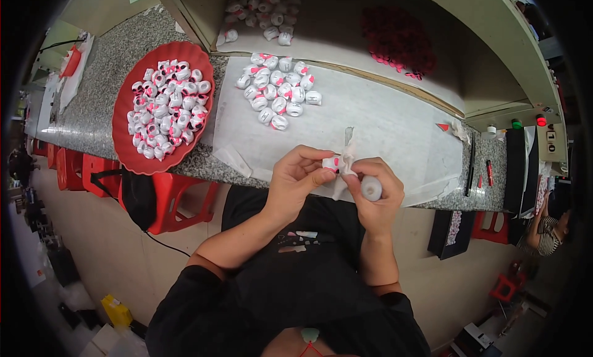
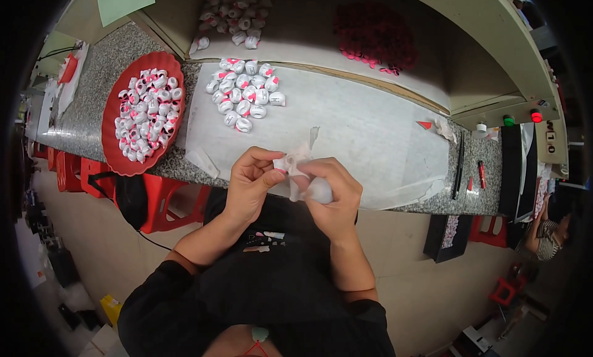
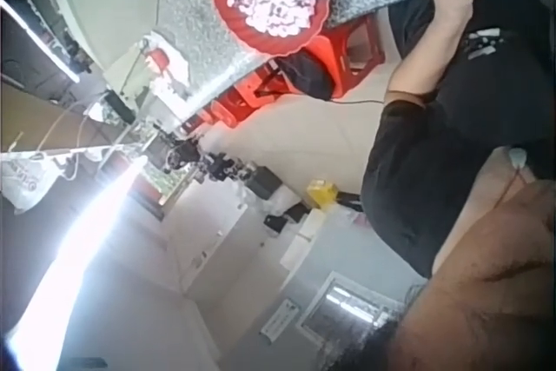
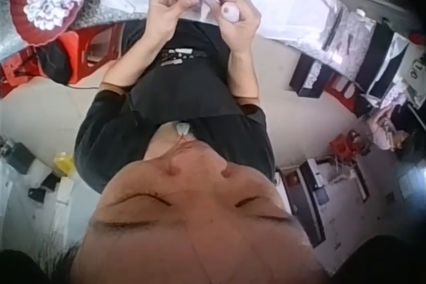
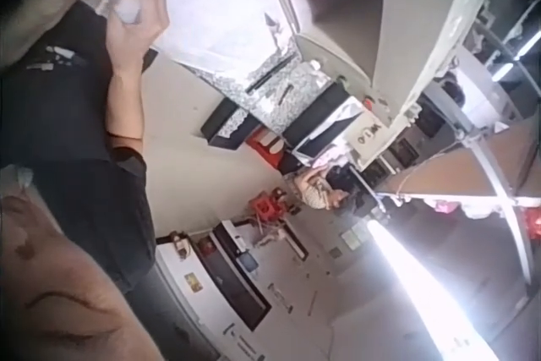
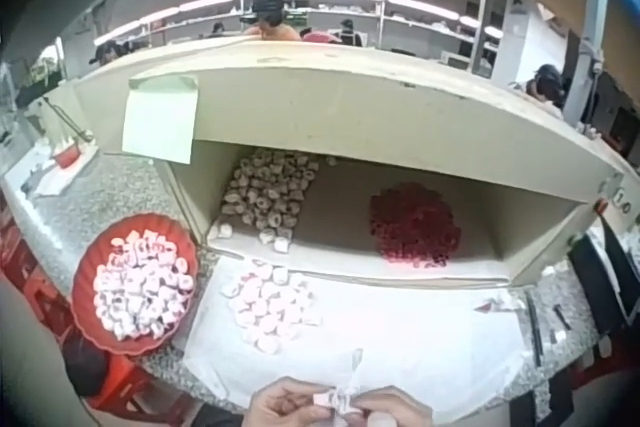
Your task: Applying liquid from a squeeze bottle to small ceramic pieces and organizing them on a workbench.
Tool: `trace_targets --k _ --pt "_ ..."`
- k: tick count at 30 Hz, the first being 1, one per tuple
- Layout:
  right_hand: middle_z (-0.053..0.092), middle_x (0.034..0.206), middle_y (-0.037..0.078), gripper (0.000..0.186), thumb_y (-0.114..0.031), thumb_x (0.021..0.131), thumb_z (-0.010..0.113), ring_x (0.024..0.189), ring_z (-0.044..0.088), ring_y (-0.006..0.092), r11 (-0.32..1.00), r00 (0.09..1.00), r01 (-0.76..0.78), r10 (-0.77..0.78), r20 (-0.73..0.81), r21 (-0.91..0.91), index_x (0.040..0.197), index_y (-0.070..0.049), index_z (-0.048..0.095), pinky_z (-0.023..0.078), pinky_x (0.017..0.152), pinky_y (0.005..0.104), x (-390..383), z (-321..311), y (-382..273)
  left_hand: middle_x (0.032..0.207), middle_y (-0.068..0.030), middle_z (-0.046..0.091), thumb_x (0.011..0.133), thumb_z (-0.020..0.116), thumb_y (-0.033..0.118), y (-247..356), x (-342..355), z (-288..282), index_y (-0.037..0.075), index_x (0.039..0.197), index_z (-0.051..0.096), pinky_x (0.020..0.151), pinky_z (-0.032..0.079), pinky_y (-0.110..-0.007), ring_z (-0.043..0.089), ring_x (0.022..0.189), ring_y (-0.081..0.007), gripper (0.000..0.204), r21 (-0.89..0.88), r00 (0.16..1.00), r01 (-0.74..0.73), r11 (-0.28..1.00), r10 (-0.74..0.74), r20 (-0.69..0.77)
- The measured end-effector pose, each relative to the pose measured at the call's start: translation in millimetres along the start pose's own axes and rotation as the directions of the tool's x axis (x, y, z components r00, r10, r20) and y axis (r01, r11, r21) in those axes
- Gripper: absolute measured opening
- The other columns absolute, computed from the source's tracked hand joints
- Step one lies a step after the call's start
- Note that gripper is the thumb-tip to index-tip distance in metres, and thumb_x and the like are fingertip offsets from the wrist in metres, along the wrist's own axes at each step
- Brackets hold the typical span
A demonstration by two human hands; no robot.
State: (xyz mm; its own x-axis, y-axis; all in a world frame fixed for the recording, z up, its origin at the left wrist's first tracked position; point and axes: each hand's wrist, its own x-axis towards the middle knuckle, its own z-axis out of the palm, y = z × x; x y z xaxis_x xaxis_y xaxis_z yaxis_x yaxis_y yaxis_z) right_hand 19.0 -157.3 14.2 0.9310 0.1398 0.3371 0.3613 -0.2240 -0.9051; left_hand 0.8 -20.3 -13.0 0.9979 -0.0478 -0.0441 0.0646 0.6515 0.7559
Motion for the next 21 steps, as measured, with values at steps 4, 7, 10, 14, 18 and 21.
trace_targets --k 4,7,10,14,18,21 --pt "0.055 0.07 0.008 0.022 0.007 0.058 0.064 0.063 0.054 0.0161 0.964 0.997 -0.054 0.067 -0.041 0.259 0.078 0.0 0.058 0.041 0.053 0.0237 -4.6 -11.5 1.7 0.091 -0.0085 0.056 0.075 0.055 -0.005 2.1 4.2 -3.0 -0.002 0.097 0.05 0.074 0.044 -0.023 0.053 0.084 -0.0121 0.023 0.098 1.0 -0.016 0.995 0.017 -0.005" --pt "0.055 0.07 0.008 0.023 0.007 0.057 0.063 0.061 0.053 0.0175 0.985 0.987 0.151 -0.145 0.073 -0.078 0.079 -0.001 0.059 0.041 0.052 0.025 6.2 -3.1 -6.5 0.09 -0.0087 0.056 0.075 0.055 -0.005 2.1 1.6 0.0 -0.002 0.097 0.049 0.074 0.044 -0.023 0.054 0.085 -0.0125 0.023 0.036 1.0 0.009 0.999 -0.01 0.017" --pt "0.055 0.072 0.009 0.021 0.006 0.06 0.062 0.062 0.053 0.0181 0.979 0.987 0.129 -0.111 0.118 -0.156 0.08 -0.001 0.06 0.04 0.053 0.0248 7.4 -14.0 -9.0 0.092 -0.0101 0.056 0.076 0.055 -0.003 1.6 1.6 -5.4 -0.001 0.098 0.049 0.076 0.042 -0.023 0.053 0.088 -0.0131 0.023 0.05 0.995 0.094 0.994 -0.095 0.026" --pt "0.053 0.074 0.009 0.031 0.007 0.062 0.061 0.069 0.049 0.0147 0.838 0.989 0.011 -0.091 -0.119 -0.546 0.091 -0.001 0.058 0.038 0.06 0.0245 17.5 -47.9 -4.8 0.096 -0.0115 0.057 0.078 0.055 0.003 4.4 3.9 -5.6 0.001 0.098 0.047 0.081 0.042 -0.028 0.054 0.091 -0.0174 0.022 0.006 0.998 0.047 0.999 -0.047 0.037" --pt "0.052 0.072 0.005 0.041 0.008 0.062 0.06 0.065 0.047 0.0103 0.969 0.998 -0.054 0.049 -0.028 -0.241 0.101 0.0 0.055 0.037 0.057 0.0214 10.5 -36.3 -11.4 0.098 -0.0127 0.056 0.078 0.055 0.006 6.6 2.1 -1.9 0.002 0.099 0.046 0.085 0.039 -0.03 0.052 0.096 -0.0187 0.023 -0.122 0.992 0.076 0.99 -0.062 0.111" --pt "0.053 0.067 0.007 0.035 0.007 0.067 0.058 0.049 0.044 0.0062 0.921 0.961 -0.272 0.248 0.121 0.279 0.101 0.006 0.052 0.031 0.041 0.0155 4.9 -0.6 -19.9 0.098 -0.013 0.055 0.079 0.054 0.005 8.8 0.7 -2.2 0.002 0.099 0.046 0.082 0.04 -0.028 0.052 0.094 -0.0165 0.022 -0.128 0.99 0.057 0.99 -0.039 0.136"
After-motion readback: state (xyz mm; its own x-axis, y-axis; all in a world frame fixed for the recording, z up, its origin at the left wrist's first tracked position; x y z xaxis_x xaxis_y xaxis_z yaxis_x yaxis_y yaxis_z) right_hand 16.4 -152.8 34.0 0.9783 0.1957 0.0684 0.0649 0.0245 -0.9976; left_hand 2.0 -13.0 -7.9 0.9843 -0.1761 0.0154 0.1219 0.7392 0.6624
